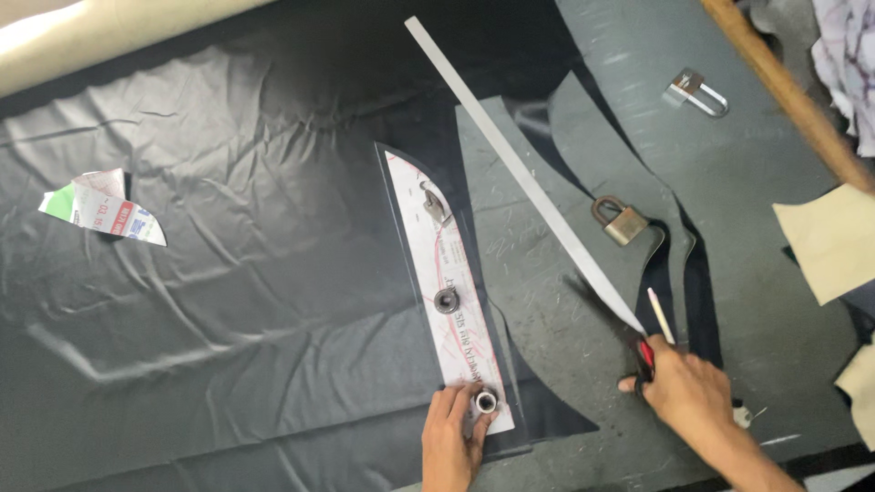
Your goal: The person cuts shapes from black fabric with shears using paper and cardboard templates on a workbench, using metal locks as weights and marking the material with chalk.
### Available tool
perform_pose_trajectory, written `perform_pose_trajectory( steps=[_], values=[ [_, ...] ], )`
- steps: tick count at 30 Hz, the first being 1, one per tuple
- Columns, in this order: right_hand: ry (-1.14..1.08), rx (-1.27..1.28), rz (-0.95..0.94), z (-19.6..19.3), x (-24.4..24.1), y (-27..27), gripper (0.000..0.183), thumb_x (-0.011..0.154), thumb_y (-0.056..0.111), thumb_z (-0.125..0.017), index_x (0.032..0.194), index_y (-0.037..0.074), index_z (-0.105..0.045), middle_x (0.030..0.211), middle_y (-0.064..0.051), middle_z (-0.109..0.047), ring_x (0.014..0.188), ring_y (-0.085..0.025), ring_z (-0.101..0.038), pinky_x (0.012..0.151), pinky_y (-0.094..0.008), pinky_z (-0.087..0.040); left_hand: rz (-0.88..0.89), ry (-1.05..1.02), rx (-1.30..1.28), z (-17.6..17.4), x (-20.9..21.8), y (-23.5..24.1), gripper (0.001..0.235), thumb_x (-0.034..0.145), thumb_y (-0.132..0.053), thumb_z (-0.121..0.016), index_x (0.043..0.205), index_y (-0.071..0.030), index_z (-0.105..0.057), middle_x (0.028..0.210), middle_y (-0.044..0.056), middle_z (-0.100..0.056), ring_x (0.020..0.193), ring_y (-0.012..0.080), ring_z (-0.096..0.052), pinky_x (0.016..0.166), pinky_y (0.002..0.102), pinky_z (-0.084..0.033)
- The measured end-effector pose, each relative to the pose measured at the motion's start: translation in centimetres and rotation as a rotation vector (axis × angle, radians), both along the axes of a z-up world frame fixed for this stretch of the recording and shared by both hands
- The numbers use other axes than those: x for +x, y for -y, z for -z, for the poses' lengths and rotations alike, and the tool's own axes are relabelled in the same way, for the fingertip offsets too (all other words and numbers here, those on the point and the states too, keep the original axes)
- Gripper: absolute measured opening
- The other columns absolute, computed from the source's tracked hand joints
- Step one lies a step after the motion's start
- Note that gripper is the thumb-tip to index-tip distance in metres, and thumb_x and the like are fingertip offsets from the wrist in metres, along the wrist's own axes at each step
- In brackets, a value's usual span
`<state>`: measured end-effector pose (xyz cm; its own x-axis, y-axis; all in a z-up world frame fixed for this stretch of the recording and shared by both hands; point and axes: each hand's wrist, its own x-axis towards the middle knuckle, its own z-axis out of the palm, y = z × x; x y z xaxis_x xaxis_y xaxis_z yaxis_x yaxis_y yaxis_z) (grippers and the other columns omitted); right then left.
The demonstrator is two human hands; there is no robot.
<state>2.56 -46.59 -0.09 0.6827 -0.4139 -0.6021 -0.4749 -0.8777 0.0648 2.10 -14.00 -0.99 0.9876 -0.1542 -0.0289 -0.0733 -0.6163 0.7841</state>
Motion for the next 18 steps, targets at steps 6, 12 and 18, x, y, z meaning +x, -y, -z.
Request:
perform_pose_trajectory(
  steps=[6,12,18],
  values=[
    [0.152,0.014,-0.133,-1.1,-1.3,1.8,0.087,0.067,0.039,-0.088,0.144,0.021,-0.051,0.121,-0.010,-0.069,0.109,-0.034,-0.069,0.090,-0.043,-0.056,0.099,0.153,-0.020,-0.2,0.6,1.8,0.040,0.077,-0.010,-0.082,0.113,-0.001,-0.066,0.113,0.016,-0.064,0.104,0.0382,-0.061,0.086,0.044,-0.051],
    [0.003,0.059,-0.163,-5.5,2.5,0.9,0.065,0.089,0.046,-0.074,0.147,0.029,-0.054,0.117,0.002,-0.078,0.103,-0.022,-0.078,0.090,-0.039,-0.062,0.191,0.088,-0.073,0.7,-1.0,7.9,0.039,0.084,-0.008,-0.073,0.121,0.000,-0.065,0.118,0.020,-0.062,0.113,0.0406,-0.058,0.097,0.048,-0.047],
    [0.310,0.476,-0.274,-5.5,6.5,-5.4,0.057,0.081,0.032,-0.078,0.133,0.014,-0.066,0.111,-0.008,-0.078,0.096,-0.022,-0.077,0.082,-0.037,-0.060,0.227,0.115,-0.039,-0.5,-1.5,11.6,0.051,0.077,-0.004,-0.074,0.127,0.003,-0.063,0.119,0.018,-0.062,0.109,0.0360,-0.059,0.094,0.045,-0.047]
  ],
)
